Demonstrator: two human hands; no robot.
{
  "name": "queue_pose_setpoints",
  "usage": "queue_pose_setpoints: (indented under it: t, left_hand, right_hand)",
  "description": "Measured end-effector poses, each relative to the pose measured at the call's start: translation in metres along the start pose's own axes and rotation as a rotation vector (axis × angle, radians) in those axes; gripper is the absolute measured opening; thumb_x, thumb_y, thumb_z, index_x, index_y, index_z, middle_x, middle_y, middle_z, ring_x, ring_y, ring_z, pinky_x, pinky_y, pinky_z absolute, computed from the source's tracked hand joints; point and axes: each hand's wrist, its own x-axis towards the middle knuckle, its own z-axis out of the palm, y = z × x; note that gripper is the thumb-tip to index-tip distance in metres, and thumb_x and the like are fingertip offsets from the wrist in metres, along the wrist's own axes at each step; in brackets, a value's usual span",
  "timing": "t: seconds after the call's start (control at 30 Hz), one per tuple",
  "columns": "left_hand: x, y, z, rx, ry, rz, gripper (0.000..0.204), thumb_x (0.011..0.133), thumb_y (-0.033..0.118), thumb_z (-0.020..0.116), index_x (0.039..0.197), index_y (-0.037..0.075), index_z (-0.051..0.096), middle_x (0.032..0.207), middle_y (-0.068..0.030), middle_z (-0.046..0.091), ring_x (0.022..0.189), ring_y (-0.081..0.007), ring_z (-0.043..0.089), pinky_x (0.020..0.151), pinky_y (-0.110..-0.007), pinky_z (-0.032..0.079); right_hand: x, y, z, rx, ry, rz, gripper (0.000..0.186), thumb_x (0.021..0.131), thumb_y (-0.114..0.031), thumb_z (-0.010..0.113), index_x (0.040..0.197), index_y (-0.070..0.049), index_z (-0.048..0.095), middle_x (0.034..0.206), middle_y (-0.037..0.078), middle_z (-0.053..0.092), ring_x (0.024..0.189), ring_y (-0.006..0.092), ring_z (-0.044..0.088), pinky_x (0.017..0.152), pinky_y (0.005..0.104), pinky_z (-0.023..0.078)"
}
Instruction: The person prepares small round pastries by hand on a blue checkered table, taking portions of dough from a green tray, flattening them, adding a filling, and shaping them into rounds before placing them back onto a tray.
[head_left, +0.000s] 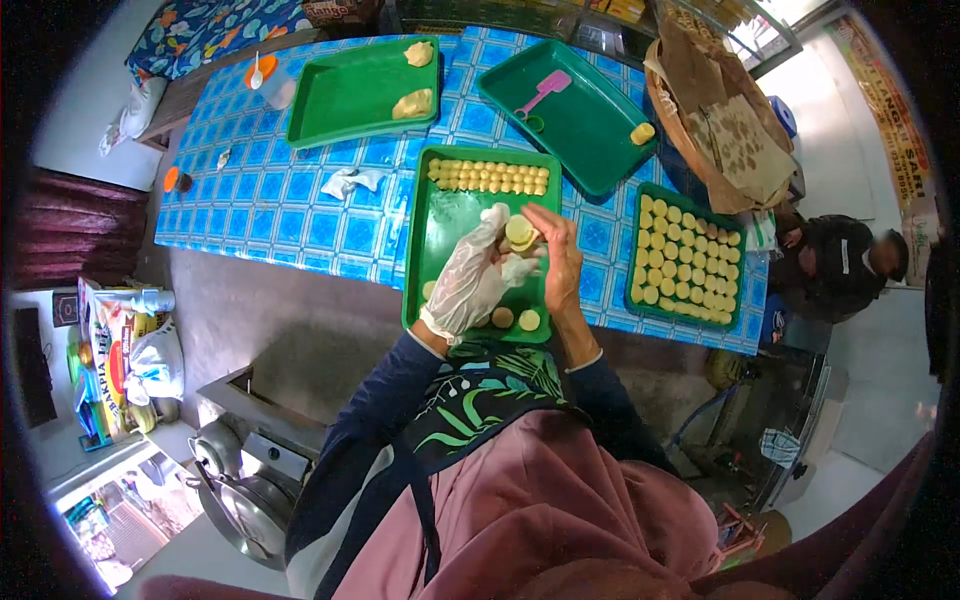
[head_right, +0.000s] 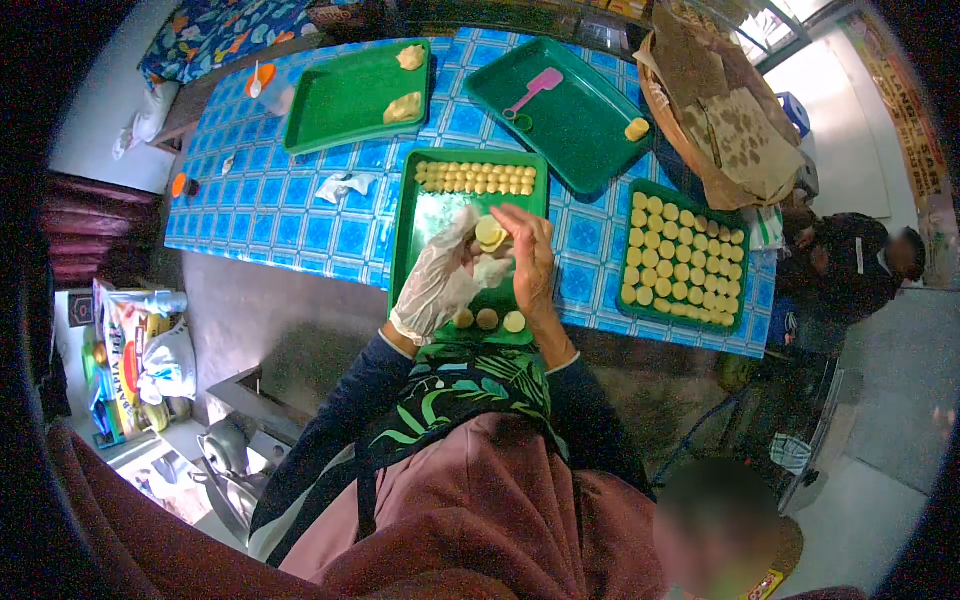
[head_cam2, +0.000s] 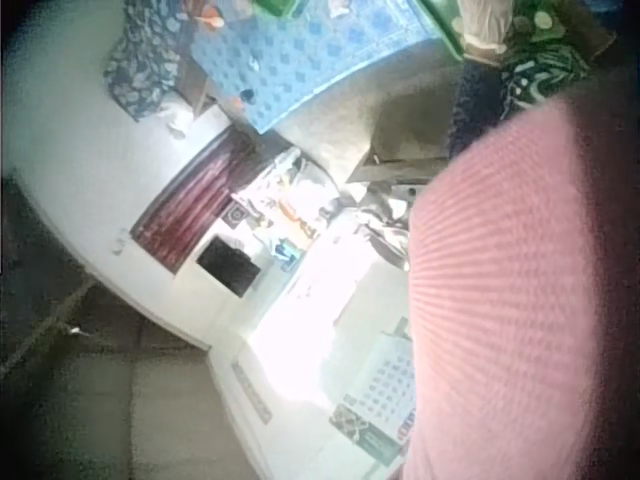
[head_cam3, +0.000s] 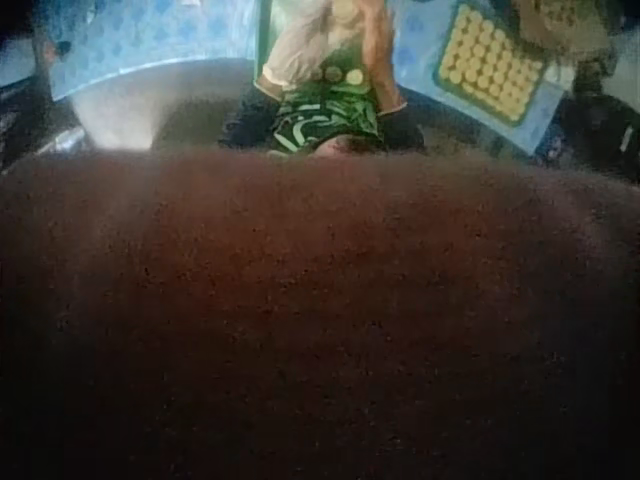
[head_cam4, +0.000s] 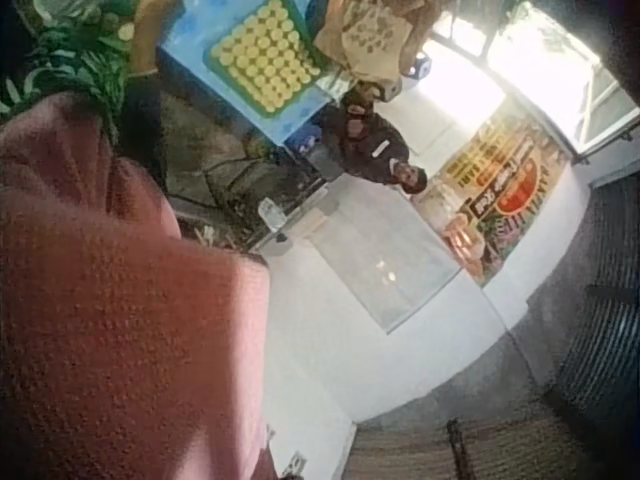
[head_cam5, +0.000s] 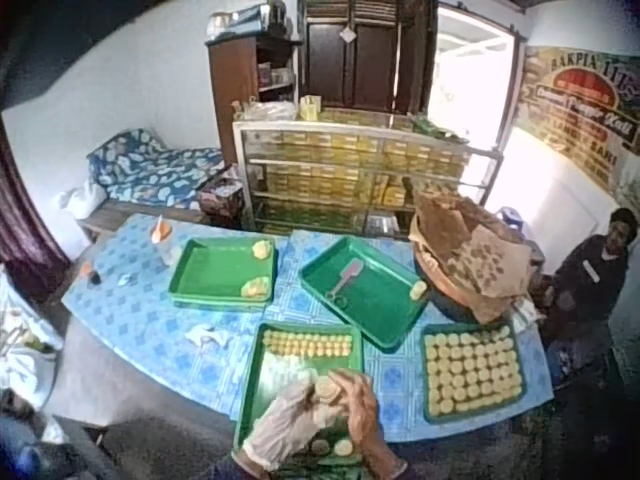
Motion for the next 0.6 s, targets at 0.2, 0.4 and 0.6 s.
queue_pose_setpoints:
  t: [0.2,0.4,0.6]
  left_hand:
    - [-0.004,0.002,-0.005,0.03,0.061,-0.041,0.027,0.103,0.022,0.061,0.121,0.002,0.061,0.109,-0.0134,0.066,0.09,-0.0221,0.07,0.067,-0.032,0.061]
    - [-0.006,-0.005,0.0,0.459,0.108,0.226,0.019,0.099,0.011,0.066,0.116,0.002,0.063,0.104,-0.0078,0.065,0.088,-0.0145,0.068,0.067,-0.026,0.061]
    - [-0.006,-0.004,0.005,0.3,0.179,0.096,0.023,0.096,0.006,0.067,0.116,-0.004,0.061,0.106,-0.0113,0.067,0.088,-0.0184,0.071,0.07,-0.026,0.062]
  right_hand:
    - [0.01,0.005,-0.001,0.254,-0.074,0.202,0.058,0.109,-0.045,0.037,0.119,0.001,0.071,0.125,0.012,0.067,0.118,0.0234,0.057,0.106,0.0351,0.041]
    - [-0.011,0.022,-0.006,0.465,0.031,0.475,0.03,0.096,-0.02,0.066,0.111,0.005,0.073,0.11,0.01,0.072,0.1,0.0167,0.064,0.093,0.031,0.047]
    - [-0.002,0.038,-0.011,0.599,-0.021,0.545,0.019,0.093,-0.013,0.068,0.102,0.003,0.075,0.094,0.005,0.072,0.089,0.0128,0.062,0.083,0.0282,0.047]
